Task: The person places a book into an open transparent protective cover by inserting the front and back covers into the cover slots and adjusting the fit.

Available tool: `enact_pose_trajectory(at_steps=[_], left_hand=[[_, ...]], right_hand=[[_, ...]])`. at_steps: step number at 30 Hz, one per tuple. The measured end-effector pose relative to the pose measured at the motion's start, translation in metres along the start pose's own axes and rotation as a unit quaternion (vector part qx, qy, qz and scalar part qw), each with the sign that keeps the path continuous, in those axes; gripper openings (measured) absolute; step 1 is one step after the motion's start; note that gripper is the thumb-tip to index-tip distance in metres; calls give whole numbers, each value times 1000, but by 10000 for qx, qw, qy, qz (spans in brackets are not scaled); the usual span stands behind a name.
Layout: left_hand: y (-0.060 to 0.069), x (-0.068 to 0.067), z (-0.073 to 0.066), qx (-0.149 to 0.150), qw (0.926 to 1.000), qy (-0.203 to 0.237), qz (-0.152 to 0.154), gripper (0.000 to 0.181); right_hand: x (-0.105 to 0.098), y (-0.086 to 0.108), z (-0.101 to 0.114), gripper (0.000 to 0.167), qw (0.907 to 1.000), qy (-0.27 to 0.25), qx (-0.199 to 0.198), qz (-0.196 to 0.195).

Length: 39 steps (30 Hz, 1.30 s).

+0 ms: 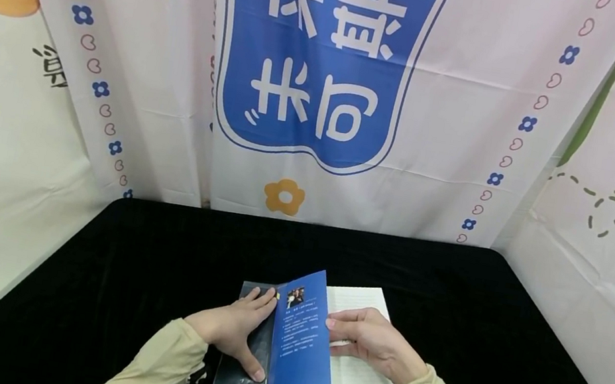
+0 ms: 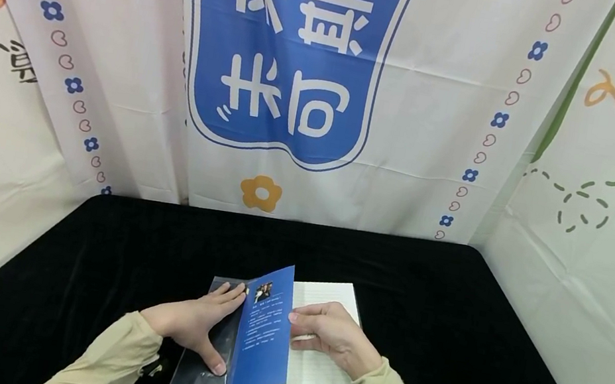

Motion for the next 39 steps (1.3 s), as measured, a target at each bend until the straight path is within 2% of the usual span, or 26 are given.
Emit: enact_pose_trajectory(at_steps=[14,27,39], left_hand=[[0,0,-2,4,10000,5,28,126],[0,-2,-3,159,9999,-20,-15,126],[0,0,-1,14,10000,-6,61,127]], right_hand=[[0,1,0,34,10000,3,-24,45],[-1,1,3,34,9997,149,-30,-190],[-2,1,0,32,9991,271,-20,-332]])
Point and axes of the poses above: each hand's wrist, its own y-axis away from the middle knuckle, its own x-axis out of the palm, z = x × y, the point moved 8 cm from there along -y, towards the middle knuckle, and after that the axes turned 5 degrees about -y, right-handed, at the moved point
